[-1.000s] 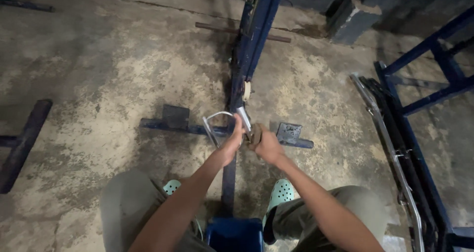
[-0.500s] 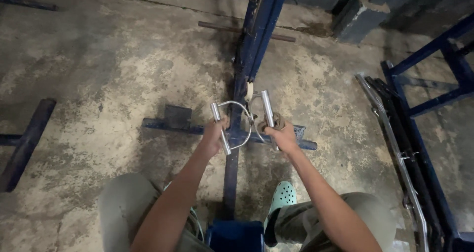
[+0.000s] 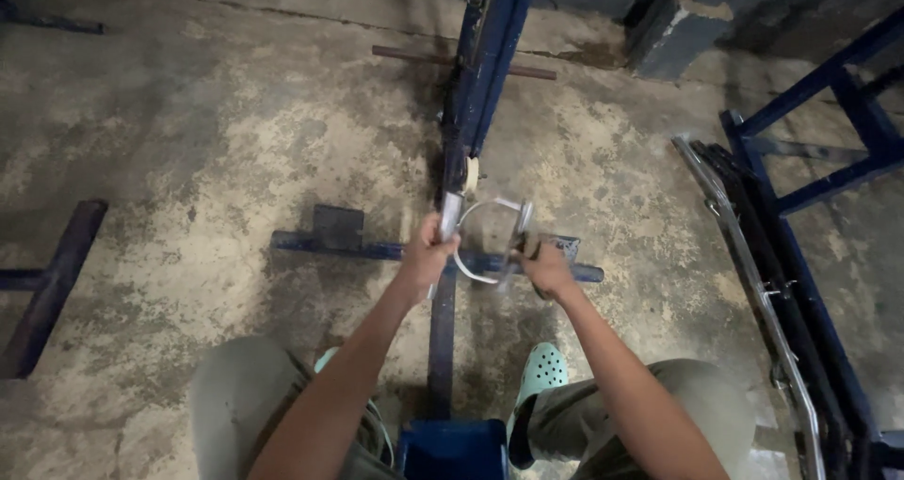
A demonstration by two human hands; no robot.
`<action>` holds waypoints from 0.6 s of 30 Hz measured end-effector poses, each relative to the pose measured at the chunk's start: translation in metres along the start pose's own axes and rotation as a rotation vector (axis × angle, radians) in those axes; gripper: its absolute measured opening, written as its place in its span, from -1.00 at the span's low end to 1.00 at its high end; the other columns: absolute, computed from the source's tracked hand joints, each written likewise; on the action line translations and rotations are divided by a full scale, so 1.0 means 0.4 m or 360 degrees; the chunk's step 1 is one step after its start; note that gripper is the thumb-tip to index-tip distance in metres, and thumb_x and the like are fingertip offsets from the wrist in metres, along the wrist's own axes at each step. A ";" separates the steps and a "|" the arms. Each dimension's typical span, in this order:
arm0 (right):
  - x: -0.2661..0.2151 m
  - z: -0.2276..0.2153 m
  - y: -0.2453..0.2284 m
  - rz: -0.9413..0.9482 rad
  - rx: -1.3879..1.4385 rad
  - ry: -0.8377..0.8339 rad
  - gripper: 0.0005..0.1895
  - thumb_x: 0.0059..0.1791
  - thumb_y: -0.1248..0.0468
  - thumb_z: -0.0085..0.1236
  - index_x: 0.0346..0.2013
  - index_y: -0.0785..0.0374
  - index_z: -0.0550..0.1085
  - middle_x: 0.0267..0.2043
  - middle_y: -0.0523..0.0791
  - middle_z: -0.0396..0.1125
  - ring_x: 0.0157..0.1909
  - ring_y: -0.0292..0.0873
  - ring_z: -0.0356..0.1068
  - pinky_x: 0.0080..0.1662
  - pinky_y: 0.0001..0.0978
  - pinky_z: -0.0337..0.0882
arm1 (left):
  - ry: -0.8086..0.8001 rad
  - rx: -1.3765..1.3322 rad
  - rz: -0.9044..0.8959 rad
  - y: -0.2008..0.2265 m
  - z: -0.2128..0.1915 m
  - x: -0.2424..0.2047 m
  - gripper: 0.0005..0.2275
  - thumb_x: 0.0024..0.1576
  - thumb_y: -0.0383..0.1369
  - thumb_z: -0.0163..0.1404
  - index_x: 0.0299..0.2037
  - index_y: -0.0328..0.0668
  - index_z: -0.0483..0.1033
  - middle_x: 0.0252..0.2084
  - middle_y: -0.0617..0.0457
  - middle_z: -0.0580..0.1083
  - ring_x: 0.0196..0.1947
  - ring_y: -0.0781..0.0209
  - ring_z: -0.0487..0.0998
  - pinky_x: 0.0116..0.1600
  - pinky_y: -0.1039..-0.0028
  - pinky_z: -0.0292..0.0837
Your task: The person scrubs a blue metal frame and a silver metal handle with a brown cloth. They wipe various parts of the blue frame, including the base and vertical supports, and then move to clean a separate silver handle and another section of the blue frame.
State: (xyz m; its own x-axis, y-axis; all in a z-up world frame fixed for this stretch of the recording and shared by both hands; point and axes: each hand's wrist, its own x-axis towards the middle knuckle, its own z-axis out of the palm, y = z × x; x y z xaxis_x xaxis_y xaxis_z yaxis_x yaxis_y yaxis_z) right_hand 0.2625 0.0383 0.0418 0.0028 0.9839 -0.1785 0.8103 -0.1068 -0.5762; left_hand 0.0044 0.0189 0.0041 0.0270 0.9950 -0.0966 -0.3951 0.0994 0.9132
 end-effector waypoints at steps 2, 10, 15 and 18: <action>0.035 0.047 0.035 -0.0079 0.0096 0.0025 -0.59 -0.03 0.06 0.32 -0.05 0.20 0.42 -0.25 -0.02 0.44 -0.19 -0.05 0.46 -0.06 -0.15 0.46 | -0.0062 0.0181 0.0119 -0.034 0.002 0.005 -0.69 0.15 -0.50 0.11 0.10 -0.20 0.41 -0.23 0.11 0.47 -0.26 0.36 0.46 -0.18 0.50 0.42; -0.063 0.053 -0.233 0.0299 0.1603 -0.0101 -0.36 -0.07 0.03 0.20 0.15 0.07 0.08 0.04 0.02 0.29 0.08 -0.03 0.39 0.05 0.01 0.43 | -0.0300 0.0247 0.0105 -0.079 0.045 0.018 -0.85 0.24 -0.41 0.13 -0.06 -0.30 0.52 -0.26 0.15 0.49 -0.27 0.41 0.44 -0.14 0.50 0.38; -0.154 0.021 -0.352 0.0255 0.1333 -0.0111 -0.58 0.08 0.04 -0.13 0.16 0.08 0.12 0.00 0.06 0.30 -0.02 0.06 0.37 -0.01 0.13 0.43 | -0.0189 -0.0733 -0.0396 0.121 0.100 -0.040 -0.65 0.31 -0.07 -0.12 -0.04 -0.20 0.55 -0.23 0.06 0.58 -0.24 0.19 0.59 -0.07 0.33 0.52; -0.200 0.088 -0.319 -0.0333 0.0717 0.0048 -0.71 0.09 0.24 -0.10 0.09 0.15 0.17 -0.02 0.12 0.31 -0.02 0.16 0.40 0.04 0.08 0.48 | 0.0063 -0.0610 -0.0671 0.191 0.105 -0.061 -0.65 0.25 -0.02 -0.14 -0.05 -0.10 0.51 -0.26 0.08 0.58 -0.23 0.19 0.62 -0.04 0.33 0.56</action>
State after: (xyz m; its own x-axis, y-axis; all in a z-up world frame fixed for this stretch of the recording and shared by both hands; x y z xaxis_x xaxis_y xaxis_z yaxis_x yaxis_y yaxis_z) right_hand 0.1383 -0.0320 0.1015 -0.1104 0.9939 -0.0027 0.4615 0.0489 -0.8858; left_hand 0.0122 0.0026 0.0928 0.2231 0.8683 -0.4430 -0.6625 0.4684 0.5845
